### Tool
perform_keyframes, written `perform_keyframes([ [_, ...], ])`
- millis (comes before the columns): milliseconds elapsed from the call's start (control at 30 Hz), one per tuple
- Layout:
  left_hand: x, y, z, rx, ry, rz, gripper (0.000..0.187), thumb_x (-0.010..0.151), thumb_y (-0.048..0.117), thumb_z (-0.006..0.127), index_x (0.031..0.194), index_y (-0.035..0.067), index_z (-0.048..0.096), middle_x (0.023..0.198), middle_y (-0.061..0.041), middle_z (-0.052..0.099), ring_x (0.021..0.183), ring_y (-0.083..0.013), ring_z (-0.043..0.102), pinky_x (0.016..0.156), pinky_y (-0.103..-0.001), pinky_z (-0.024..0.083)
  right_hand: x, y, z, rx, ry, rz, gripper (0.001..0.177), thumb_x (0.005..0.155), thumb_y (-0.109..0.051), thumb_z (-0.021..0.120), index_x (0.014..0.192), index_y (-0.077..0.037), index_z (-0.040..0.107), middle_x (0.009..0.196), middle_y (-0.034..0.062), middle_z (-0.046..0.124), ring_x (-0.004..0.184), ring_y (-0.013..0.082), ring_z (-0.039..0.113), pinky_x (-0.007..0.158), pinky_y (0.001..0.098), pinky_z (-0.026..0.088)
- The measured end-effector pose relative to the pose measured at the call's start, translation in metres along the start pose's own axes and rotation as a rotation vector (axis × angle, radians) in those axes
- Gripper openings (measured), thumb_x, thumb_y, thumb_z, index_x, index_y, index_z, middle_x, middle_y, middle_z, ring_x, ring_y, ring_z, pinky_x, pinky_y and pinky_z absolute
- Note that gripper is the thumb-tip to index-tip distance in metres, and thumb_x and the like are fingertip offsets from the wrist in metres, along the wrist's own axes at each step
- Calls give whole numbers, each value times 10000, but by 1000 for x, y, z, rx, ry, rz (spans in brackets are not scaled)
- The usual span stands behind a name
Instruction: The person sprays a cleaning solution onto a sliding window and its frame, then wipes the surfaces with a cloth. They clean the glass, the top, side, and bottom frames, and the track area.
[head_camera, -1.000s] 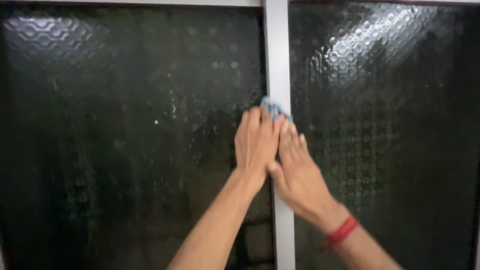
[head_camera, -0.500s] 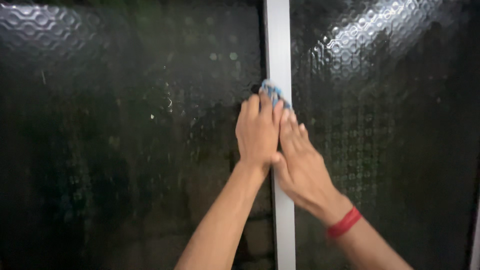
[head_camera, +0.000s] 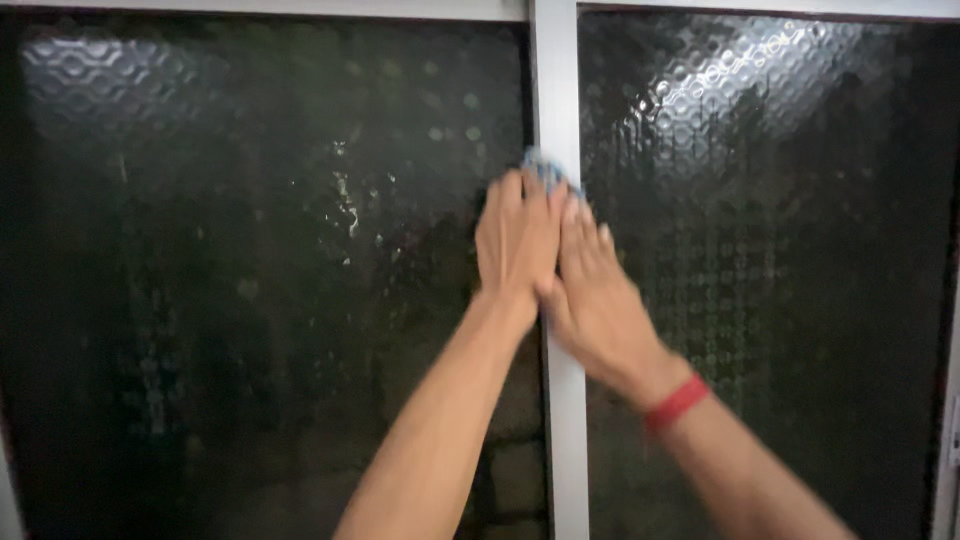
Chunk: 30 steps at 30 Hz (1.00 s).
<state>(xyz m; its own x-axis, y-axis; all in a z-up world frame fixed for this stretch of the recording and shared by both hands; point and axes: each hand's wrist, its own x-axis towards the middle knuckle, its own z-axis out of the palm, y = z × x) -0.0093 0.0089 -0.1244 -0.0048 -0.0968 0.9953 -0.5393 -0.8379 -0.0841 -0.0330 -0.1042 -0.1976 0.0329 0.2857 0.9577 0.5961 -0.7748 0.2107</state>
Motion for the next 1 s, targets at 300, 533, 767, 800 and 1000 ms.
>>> perform_keyframes([
  [300, 53, -1, 9, -74, 125, -51, 323, 994, 314, 586, 1048, 24, 716, 1008, -117, 672, 998, -315, 649, 812, -449, 557, 44, 8, -8, 87, 35, 42, 754, 1081, -418, 356, 1577, 129, 200, 1624, 357, 274, 1538, 462, 255, 1265, 493, 200],
  [533, -10, 0, 4, -119, 130, -37, 282, 1005, 281, 606, 1068, 28, 715, 954, -106, 652, 929, -313, 638, 774, -443, 547, -9, -9, 8, 111, 70, 40, 819, 1067, -455, 375, 1569, 159, 172, 1637, 359, 260, 1550, 463, 248, 1267, 501, 202],
  [767, -86, 4, -4, -162, 120, -8, 235, 996, 203, 649, 1085, -5, 709, 928, -109, 623, 884, -300, 622, 740, -418, 536, -76, -34, 19, 166, 28, 87, 870, 1055, -532, 346, 1556, 162, 190, 1635, 355, 251, 1549, 460, 242, 1259, 500, 208],
  [800, -100, 5, -6, -167, 101, -26, 235, 993, 195, 654, 1090, -13, 708, 921, -108, 620, 875, -294, 621, 732, -413, 535, -88, -38, 20, 176, 6, 102, 873, 1050, -535, 343, 1555, 161, 192, 1636, 354, 249, 1548, 459, 238, 1257, 500, 207],
  [1000, -152, 12, -20, -124, 25, -46, 206, 970, 209, 677, 1012, 15, 735, 895, -107, 629, 860, -295, 620, 712, -421, 529, -136, -60, 24, 171, -93, 136, 867, 1061, -513, 336, 1543, 187, 164, 1632, 370, 210, 1545, 476, 192, 1246, 515, 179],
])
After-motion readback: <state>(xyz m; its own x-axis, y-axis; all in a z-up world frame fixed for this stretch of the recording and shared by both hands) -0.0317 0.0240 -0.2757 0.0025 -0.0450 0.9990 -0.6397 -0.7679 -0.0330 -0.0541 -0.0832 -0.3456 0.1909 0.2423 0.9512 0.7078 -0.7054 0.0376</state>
